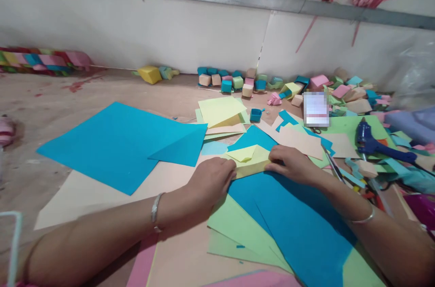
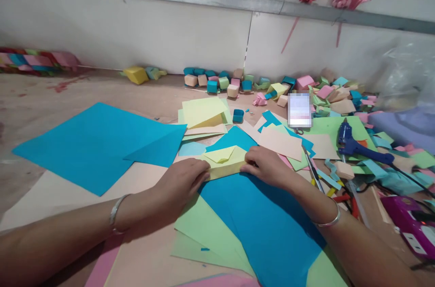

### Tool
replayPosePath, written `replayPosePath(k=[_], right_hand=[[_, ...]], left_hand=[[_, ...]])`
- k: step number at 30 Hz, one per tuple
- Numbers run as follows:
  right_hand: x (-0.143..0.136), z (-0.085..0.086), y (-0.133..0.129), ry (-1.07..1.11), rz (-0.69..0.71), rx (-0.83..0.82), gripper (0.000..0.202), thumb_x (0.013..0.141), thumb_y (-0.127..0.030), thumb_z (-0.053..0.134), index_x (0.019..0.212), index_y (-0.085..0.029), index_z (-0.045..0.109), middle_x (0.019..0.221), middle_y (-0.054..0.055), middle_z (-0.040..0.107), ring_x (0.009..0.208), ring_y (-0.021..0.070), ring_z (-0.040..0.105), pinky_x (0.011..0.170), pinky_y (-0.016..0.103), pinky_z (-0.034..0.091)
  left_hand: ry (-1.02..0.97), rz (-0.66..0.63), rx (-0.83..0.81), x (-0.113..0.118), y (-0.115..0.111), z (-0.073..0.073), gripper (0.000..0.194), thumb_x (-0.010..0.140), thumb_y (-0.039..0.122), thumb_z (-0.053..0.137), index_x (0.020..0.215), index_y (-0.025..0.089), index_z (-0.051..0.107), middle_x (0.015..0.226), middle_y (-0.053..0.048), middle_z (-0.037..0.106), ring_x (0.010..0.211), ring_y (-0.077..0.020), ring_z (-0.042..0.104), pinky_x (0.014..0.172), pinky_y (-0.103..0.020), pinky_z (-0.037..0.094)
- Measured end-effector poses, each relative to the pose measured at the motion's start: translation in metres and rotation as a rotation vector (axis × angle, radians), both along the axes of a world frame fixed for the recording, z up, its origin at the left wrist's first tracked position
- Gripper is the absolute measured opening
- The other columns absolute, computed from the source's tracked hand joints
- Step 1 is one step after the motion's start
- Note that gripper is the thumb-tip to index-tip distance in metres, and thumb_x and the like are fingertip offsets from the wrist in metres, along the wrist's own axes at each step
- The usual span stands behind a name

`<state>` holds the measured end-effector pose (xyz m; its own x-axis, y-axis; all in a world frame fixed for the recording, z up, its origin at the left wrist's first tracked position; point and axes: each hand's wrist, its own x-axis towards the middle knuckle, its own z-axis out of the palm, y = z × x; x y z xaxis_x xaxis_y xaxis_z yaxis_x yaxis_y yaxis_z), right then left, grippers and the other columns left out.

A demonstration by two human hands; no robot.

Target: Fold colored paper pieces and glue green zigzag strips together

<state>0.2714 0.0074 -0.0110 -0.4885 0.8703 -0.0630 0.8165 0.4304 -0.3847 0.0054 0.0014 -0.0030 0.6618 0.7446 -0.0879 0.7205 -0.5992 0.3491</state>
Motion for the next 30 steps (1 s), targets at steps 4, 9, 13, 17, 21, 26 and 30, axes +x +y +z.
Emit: replayPosePath(k=[4,9,13,17,21,26,30], right_hand=[[0.002,-0.002,0.001,-0.086,-0.01,0.017,0.029,0.091,-0.04,0.06,0.073,-0.019,0.056,0.077,0.002,0.056,0.074,0.0173,0.053,0.061,0.026,0.033],[0.004,-0.004,0.001,-0.068,-0.032,0.024,0.024,0.091,-0.038,0.06,0.078,-0.019,0.054,0.081,0.001,0.055,0.072,0.0155,0.052,0.061,0.026,0.033],[0.004,-0.003,0.0,-0.079,-0.035,0.029,0.024,0.091,-0.037,0.06,0.076,-0.019,0.053,0.08,0.001,0.053,0.073,0.016,0.052,0.061,0.026,0.033],[0.0,-0.001,-0.002,-0.109,-0.038,0.048,0.025,0.091,-0.039,0.06,0.077,-0.02,0.052,0.08,0.002,0.054,0.073,0.0166,0.052,0.059,0.026,0.031],[-0.004,0.0,-0.003,-0.153,-0.059,0.065,0.027,0.089,-0.04,0.062,0.075,-0.02,0.052,0.08,0.002,0.055,0.074,0.0175,0.052,0.058,0.026,0.031],[0.004,-0.003,0.004,-0.054,-0.063,-0.019,0.022,0.084,-0.033,0.068,0.077,-0.02,0.053,0.083,0.002,0.054,0.076,0.0163,0.052,0.062,0.025,0.035],[0.013,0.002,0.01,0.007,-0.039,-0.071,0.017,0.081,-0.024,0.069,0.075,-0.019,0.053,0.08,0.001,0.053,0.074,0.0154,0.05,0.061,0.024,0.035]], left_hand=[[-0.005,0.008,0.019,-0.002,0.0,-0.005,0.019,0.098,0.024,0.037,0.092,0.015,0.053,0.081,-0.008,0.062,0.068,-0.018,0.054,0.059,-0.029,0.034],[0.061,0.016,0.06,0.0,0.0,-0.004,0.025,0.1,0.035,0.038,0.108,0.015,0.051,0.08,-0.008,0.064,0.066,-0.0201,0.055,0.055,-0.029,0.03],[0.087,0.035,0.086,0.004,0.001,-0.002,0.028,0.098,0.04,0.043,0.109,0.015,0.051,0.082,-0.009,0.066,0.069,-0.0231,0.06,0.053,-0.029,0.029],[0.052,0.061,0.143,0.005,0.001,-0.01,0.029,0.097,0.041,0.045,0.109,0.015,0.05,0.077,-0.009,0.066,0.065,-0.0226,0.06,0.052,-0.029,0.032],[0.07,0.079,0.198,0.005,0.001,-0.015,0.03,0.096,0.044,0.047,0.103,0.015,0.049,0.069,-0.006,0.063,0.06,-0.0204,0.057,0.051,-0.028,0.03],[0.079,0.064,0.137,0.001,0.0,-0.002,0.025,0.096,0.041,0.048,0.099,0.017,0.043,0.069,-0.004,0.059,0.057,-0.0178,0.052,0.05,-0.028,0.022],[0.043,0.053,0.084,-0.005,-0.003,0.005,0.022,0.096,0.038,0.047,0.09,0.021,0.034,0.065,0.001,0.051,0.055,-0.0151,0.044,0.051,-0.029,0.019]])
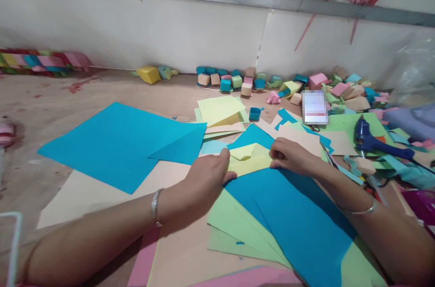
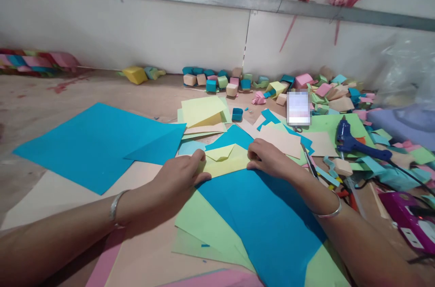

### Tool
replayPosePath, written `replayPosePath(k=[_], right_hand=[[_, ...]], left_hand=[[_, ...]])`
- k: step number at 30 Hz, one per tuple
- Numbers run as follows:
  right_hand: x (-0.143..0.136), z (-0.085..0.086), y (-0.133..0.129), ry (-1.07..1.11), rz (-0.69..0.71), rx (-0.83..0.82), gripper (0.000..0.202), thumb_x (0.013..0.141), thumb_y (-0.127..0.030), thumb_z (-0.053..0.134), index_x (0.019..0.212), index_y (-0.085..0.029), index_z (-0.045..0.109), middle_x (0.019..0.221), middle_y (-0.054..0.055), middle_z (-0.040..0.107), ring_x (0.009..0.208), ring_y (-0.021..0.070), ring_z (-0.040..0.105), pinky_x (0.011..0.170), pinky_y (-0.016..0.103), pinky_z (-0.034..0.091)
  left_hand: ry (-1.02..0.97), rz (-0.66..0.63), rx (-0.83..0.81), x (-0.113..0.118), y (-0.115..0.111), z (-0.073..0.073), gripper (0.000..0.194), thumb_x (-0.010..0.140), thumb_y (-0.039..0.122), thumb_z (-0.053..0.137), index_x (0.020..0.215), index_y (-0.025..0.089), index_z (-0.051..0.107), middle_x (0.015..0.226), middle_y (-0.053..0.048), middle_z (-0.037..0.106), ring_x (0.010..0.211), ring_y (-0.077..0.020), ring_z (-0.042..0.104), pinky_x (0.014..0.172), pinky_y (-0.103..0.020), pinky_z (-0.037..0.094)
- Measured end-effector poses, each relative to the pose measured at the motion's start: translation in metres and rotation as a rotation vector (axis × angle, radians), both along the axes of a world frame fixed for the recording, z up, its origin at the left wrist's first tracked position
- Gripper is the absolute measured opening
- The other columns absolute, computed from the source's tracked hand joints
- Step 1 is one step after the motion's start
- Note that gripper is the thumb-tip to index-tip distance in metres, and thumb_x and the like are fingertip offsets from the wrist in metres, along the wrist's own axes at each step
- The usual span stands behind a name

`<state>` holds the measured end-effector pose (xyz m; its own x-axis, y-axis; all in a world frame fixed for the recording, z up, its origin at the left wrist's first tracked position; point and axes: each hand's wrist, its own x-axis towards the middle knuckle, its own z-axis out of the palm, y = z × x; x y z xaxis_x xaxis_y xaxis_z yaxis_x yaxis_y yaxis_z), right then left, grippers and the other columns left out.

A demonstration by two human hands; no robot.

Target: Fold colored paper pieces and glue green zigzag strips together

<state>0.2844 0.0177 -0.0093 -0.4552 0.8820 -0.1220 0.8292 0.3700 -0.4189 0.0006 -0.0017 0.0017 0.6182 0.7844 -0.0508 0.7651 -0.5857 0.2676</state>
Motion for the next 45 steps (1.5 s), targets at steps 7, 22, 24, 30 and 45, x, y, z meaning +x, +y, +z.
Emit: replayPosePath(k=[7,22,24,30,45], right_hand=[[0.01,0.006,0.004,0.064,0.016,-0.045,0.009,0.078,-0.02,0.068,0.079,-0.019,0.058,0.08,0.002,0.058,0.073,0.0154,0.053,0.062,0.025,0.039],[0.01,0.015,0.002,0.094,0.066,-0.068,0.02,0.093,-0.021,0.045,0.085,-0.019,0.063,0.088,0.006,0.061,0.081,0.0181,0.056,0.074,0.03,0.043],[0.005,0.013,0.001,0.075,0.032,-0.054,0.023,0.095,-0.027,0.044,0.085,-0.019,0.063,0.085,0.005,0.062,0.079,0.0184,0.056,0.071,0.03,0.042],[-0.017,-0.006,-0.01,0.106,-0.089,0.163,0.018,0.084,-0.033,0.068,0.088,-0.017,0.06,0.086,0.005,0.058,0.08,0.0196,0.054,0.069,0.03,0.041],[-0.02,-0.004,-0.014,0.386,0.292,0.185,0.009,0.089,-0.016,0.061,0.08,-0.017,0.065,0.081,0.006,0.064,0.081,0.018,0.057,0.071,0.029,0.045]], left_hand=[[-0.159,-0.029,-0.198,-0.014,0.016,-0.019,0.035,0.088,0.031,0.055,0.079,0.025,0.021,0.062,0.005,0.041,0.055,-0.0127,0.039,0.052,-0.028,0.022],[0.082,-0.032,-0.267,-0.025,0.036,0.031,0.031,0.066,0.027,0.08,0.075,0.02,0.052,0.073,0.002,0.058,0.059,-0.0142,0.046,0.05,-0.025,0.024],[-0.035,-0.038,-0.215,-0.017,0.032,0.031,0.028,0.076,0.037,0.075,0.075,0.019,0.054,0.075,0.0,0.058,0.063,-0.0149,0.048,0.052,-0.025,0.028],[-0.246,-0.106,0.073,0.0,0.021,0.001,0.021,0.094,0.035,0.055,0.105,0.017,0.061,0.112,-0.012,0.06,0.105,-0.0266,0.054,0.084,-0.038,0.045],[-0.139,0.037,-0.017,0.003,0.028,-0.008,0.051,0.077,0.046,0.076,0.116,0.02,0.058,0.096,-0.004,0.07,0.09,-0.0258,0.06,0.076,-0.037,0.041]])
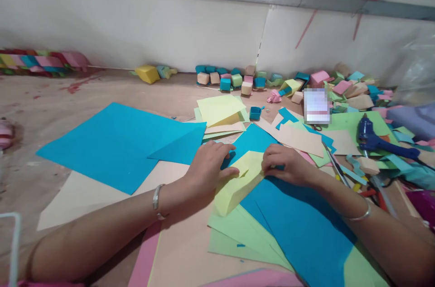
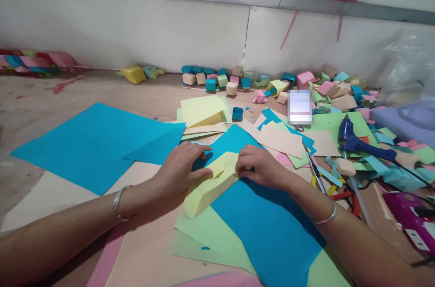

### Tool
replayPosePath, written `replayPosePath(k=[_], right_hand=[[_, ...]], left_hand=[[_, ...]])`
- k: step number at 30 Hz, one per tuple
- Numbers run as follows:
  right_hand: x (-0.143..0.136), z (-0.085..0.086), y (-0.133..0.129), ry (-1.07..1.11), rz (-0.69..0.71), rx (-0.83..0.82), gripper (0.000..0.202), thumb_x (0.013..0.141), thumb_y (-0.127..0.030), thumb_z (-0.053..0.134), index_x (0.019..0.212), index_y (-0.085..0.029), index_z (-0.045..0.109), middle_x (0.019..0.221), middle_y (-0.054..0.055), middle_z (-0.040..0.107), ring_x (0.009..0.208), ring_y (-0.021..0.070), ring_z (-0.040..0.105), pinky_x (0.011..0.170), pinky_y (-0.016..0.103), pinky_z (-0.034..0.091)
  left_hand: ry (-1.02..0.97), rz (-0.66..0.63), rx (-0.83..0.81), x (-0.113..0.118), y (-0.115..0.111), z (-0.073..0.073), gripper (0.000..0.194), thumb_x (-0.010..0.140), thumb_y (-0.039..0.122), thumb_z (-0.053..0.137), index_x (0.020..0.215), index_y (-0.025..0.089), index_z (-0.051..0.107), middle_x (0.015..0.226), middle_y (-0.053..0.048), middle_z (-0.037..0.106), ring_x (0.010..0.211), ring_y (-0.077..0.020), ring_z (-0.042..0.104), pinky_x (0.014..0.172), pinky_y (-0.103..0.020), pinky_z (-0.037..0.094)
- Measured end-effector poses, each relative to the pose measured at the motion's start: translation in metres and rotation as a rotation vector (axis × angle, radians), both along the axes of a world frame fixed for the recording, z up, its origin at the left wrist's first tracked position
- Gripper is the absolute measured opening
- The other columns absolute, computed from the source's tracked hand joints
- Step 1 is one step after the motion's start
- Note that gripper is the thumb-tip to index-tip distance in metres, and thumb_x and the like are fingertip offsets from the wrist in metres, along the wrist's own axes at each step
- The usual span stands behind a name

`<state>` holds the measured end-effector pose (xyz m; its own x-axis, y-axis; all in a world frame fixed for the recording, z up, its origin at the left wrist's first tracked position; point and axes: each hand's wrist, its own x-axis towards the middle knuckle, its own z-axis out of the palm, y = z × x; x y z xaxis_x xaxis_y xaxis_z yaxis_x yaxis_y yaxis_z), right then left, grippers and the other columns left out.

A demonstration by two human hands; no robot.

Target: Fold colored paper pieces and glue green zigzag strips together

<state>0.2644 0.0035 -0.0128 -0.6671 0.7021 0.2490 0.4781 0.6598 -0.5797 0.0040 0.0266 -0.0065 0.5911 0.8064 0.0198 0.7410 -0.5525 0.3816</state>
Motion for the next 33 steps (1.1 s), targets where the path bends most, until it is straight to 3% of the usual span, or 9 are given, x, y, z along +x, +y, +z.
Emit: replayPosePath(k=[4,7,10,15,20,22,26,29,33], right_hand=[[-0.004,0.001,-0.006,0.012,0.017,0.139,0.013,0.089,-0.012,0.056,0.079,-0.017,0.063,0.08,0.006,0.062,0.078,0.0171,0.056,0.069,0.027,0.044],[-0.008,-0.001,-0.01,-0.024,0.04,0.162,0.014,0.09,-0.013,0.054,0.08,-0.017,0.062,0.08,0.006,0.061,0.077,0.0161,0.056,0.067,0.025,0.043],[-0.009,-0.004,-0.012,-0.028,0.076,0.116,0.013,0.091,-0.014,0.054,0.08,-0.017,0.061,0.081,0.006,0.061,0.075,0.0147,0.057,0.065,0.023,0.042],[-0.009,-0.006,-0.014,-0.007,0.063,0.148,0.013,0.088,-0.009,0.053,0.08,-0.017,0.06,0.078,0.005,0.06,0.072,0.0139,0.056,0.063,0.022,0.041],[-0.012,-0.002,-0.018,-0.01,0.132,0.081,0.012,0.091,-0.017,0.055,0.082,-0.017,0.062,0.08,0.006,0.062,0.074,0.0142,0.058,0.064,0.023,0.043],[-0.013,0.002,-0.019,0.017,0.179,0.009,0.013,0.092,-0.025,0.059,0.083,-0.017,0.063,0.079,0.006,0.065,0.075,0.0142,0.06,0.066,0.023,0.044],[-0.01,0.006,-0.018,0.052,-0.068,0.055,0.017,0.092,-0.028,0.059,0.079,-0.018,0.061,0.066,0.0,0.061,0.059,0.0117,0.054,0.057,0.023,0.041],[-0.008,0.003,-0.014,-0.014,-0.28,0.209,0.011,0.091,-0.025,0.059,0.095,-0.017,0.064,0.073,0.002,0.06,0.063,0.014,0.054,0.058,0.025,0.042],[-0.007,-0.006,-0.009,-0.109,-0.179,0.323,0.018,0.091,-0.014,0.051,0.095,-0.019,0.068,0.088,0.007,0.06,0.082,0.0184,0.056,0.067,0.028,0.044]], left_hand=[[0.066,-0.005,0.059,0.001,-0.003,0.0,0.041,0.08,0.057,0.07,0.101,0.022,0.064,0.085,-0.003,0.069,0.08,-0.0238,0.058,0.065,-0.033,0.033],[0.108,-0.003,0.028,0.002,-0.005,0.001,0.032,0.081,0.051,0.07,0.093,0.022,0.065,0.079,-0.003,0.067,0.078,-0.0232,0.056,0.062,-0.031,0.03],[0.1,0.016,-0.047,0.003,-0.009,0.004,0.028,0.08,0.043,0.073,0.096,0.021,0.064,0.08,-0.003,0.066,0.081,-0.0235,0.056,0.063,-0.031,0.032],[0.136,-0.011,0.031,0.001,-0.016,0.008,0.037,0.078,0.045,0.074,0.101,0.019,0.061,0.092,-0.007,0.065,0.083,-0.0237,0.055,0.066,-0.032,0.036],[0.011,-0.013,0.032,0.0,-0.015,0.004,0.006,0.082,0.023,0.063,0.081,0.019,0.059,0.073,-0.002,0.059,0.07,-0.0183,0.051,0.058,-0.028,0.031],[-0.073,-0.066,0.112,-0.002,-0.016,0.001,0.008,0.084,0.016,0.056,0.076,0.019,0.057,0.072,-0.002,0.058,0.069,-0.0176,0.05,0.059,-0.029,0.032],[-0.088,-0.287,0.21,-0.006,-0.02,-0.004,0.008,0.084,0.014,0.053,0.088,0.017,0.06,0.079,-0.005,0.057,0.066,-0.017,0.046,0.057,-0.03,0.031],[-0.082,-0.369,0.197,-0.008,-0.022,-0.009,0.017,0.084,0.017,0.056,0.1,0.017,0.059,0.085,-0.006,0.057,0.066,-0.017,0.047,0.056,-0.029,0.032],[-0.013,-0.393,0.181,-0.007,-0.021,-0.007,0.02,0.085,0.018,0.054,0.105,0.019,0.059,0.084,-0.006,0.056,0.068,-0.0179,0.048,0.056,-0.03,0.033]])
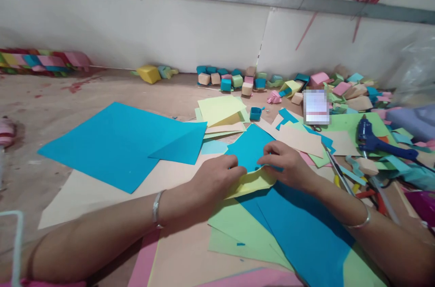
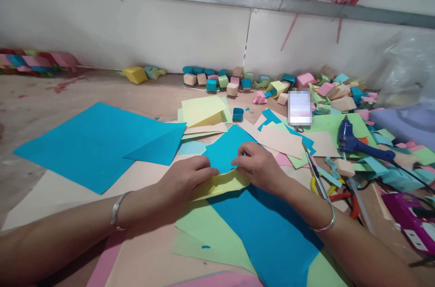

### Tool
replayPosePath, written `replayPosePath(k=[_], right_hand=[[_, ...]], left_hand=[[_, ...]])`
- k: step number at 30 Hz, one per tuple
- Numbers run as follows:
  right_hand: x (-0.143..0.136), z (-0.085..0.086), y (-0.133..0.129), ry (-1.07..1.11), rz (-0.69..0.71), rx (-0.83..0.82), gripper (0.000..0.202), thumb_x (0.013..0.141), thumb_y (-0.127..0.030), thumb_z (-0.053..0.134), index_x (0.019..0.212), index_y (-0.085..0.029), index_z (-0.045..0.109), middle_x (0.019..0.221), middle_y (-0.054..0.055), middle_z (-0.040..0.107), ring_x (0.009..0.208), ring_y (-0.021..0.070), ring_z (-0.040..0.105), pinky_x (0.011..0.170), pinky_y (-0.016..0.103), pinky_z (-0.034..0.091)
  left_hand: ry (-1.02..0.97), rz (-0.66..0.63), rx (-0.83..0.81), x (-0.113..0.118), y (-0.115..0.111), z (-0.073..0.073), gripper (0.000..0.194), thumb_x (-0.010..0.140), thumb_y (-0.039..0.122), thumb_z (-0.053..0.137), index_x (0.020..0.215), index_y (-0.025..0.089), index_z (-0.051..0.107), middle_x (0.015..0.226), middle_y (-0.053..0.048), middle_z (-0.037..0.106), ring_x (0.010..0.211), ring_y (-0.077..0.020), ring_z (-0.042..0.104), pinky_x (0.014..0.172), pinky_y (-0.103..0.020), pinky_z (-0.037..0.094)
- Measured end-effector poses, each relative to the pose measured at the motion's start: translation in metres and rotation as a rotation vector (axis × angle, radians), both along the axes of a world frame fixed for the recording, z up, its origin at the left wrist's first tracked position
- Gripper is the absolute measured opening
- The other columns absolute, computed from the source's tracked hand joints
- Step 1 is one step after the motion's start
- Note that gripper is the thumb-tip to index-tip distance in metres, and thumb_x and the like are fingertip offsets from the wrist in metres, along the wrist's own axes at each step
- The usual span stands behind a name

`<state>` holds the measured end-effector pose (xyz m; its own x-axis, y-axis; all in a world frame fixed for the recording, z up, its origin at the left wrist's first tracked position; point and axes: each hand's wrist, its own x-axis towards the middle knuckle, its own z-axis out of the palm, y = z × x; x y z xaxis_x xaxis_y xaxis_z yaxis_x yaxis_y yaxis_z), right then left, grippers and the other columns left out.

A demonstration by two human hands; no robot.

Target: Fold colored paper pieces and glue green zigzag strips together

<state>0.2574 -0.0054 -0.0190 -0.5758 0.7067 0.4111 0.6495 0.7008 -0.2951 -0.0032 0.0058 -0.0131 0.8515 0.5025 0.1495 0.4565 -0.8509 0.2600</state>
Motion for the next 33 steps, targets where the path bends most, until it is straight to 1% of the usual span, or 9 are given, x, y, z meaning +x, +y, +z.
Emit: replayPosePath(k=[3,6,9,12,14,16,22,27,33], right_hand=[[0.0,-0.004,0.002,-0.085,0.074,0.058,0.025,0.091,-0.01,0.047,0.08,-0.019,0.068,0.083,0.007,0.06,0.077,0.0178,0.051,0.065,0.029,0.038],[0.001,-0.002,0.002,-0.201,0.12,0.115,0.026,0.092,-0.009,0.047,0.08,-0.019,0.067,0.083,0.007,0.06,0.074,0.0172,0.047,0.065,0.03,0.033],[0.002,0.003,0.001,-0.299,0.143,0.14,0.023,0.091,-0.008,0.049,0.081,-0.018,0.067,0.082,0.007,0.059,0.073,0.0171,0.044,0.065,0.03,0.03],[0.002,0.007,-0.002,-0.358,0.126,0.114,0.022,0.093,-0.01,0.05,0.081,-0.018,0.066,0.081,0.007,0.058,0.073,0.0177,0.043,0.064,0.03,0.027],[0.002,0.008,-0.003,-0.374,0.119,0.103,0.023,0.094,-0.011,0.049,0.083,-0.017,0.067,0.082,0.007,0.058,0.074,0.0183,0.042,0.064,0.03,0.026],[0.0,0.01,-0.005,-0.385,0.125,0.106,0.024,0.095,-0.011,0.048,0.086,-0.018,0.069,0.084,0.008,0.058,0.076,0.0189,0.042,0.064,0.031,0.026],[0.005,0.014,-0.005,-0.453,0.109,0.077,0.017,0.095,-0.019,0.055,0.09,-0.021,0.072,0.08,0.007,0.055,0.076,0.0196,0.041,0.064,0.032,0.022],[0.013,0.013,-0.001,-0.423,0.113,-0.008,0.024,0.095,-0.017,0.051,0.095,-0.023,0.074,0.081,0.007,0.056,0.072,0.0173,0.042,0.063,0.031,0.023],[0.02,0.011,-0.001,-0.371,0.094,-0.144,0.022,0.092,-0.015,0.053,0.089,-0.02,0.074,0.075,0.005,0.058,0.066,0.015,0.046,0.059,0.03,0.025]], left_hand=[[0.117,-0.069,0.009,0.001,-0.001,0.01,0.025,0.083,0.018,0.057,0.108,0.019,0.057,0.086,-0.006,0.056,0.067,-0.019,0.047,0.053,-0.032,0.029],[0.202,-0.165,0.033,0.002,-0.005,0.018,0.025,0.085,0.015,0.056,0.11,0.018,0.054,0.092,-0.006,0.057,0.069,-0.0192,0.047,0.053,-0.033,0.028],[0.3,-0.166,0.097,0.006,-0.01,0.018,0.02,0.091,0.01,0.051,0.109,0.017,0.054,0.088,-0.006,0.058,0.069,-0.0196,0.048,0.055,-0.034,0.029],[0.369,-0.155,0.085,0.009,-0.014,0.019,0.014,0.093,0.02,0.055,0.107,0.017,0.054,0.09,-0.006,0.059,0.072,-0.0213,0.051,0.056,-0.034,0.031],[0.37,-0.157,0.055,0.01,-0.016,0.02,0.02,0.094,0.033,0.058,0.105,0.017,0.054,0.093,-0.006,0.059,0.075,-0.0216,0.052,0.058,-0.035,0.034],[0.359,-0.157,0.041,0.01,-0.017,0.021,0.024,0.093,0.038,0.058,0.105,0.017,0.054,0.095,-0.007,0.059,0.076,-0.0213,0.053,0.06,-0.035,0.035],[0.286,-0.167,0.066,0.007,-0.015,0.015,0.026,0.089,0.035,0.063,0.105,0.017,0.053,0.091,-0.006,0.058,0.073,-0.0206,0.051,0.058,-0.035,0.034],[0.276,-0.178,0.064,0.007,-0.012,0.011,0.03,0.087,0.035,0.065,0.107,0.017,0.052,0.091,-0.006,0.058,0.07,-0.0203,0.051,0.055,-0.034,0.031],[0.263,-0.175,0.054,0.008,-0.011,0.013,0.031,0.086,0.033,0.066,0.109,0.017,0.052,0.09,-0.005,0.058,0.074,-0.0208,0.052,0.057,-0.034,0.032]])
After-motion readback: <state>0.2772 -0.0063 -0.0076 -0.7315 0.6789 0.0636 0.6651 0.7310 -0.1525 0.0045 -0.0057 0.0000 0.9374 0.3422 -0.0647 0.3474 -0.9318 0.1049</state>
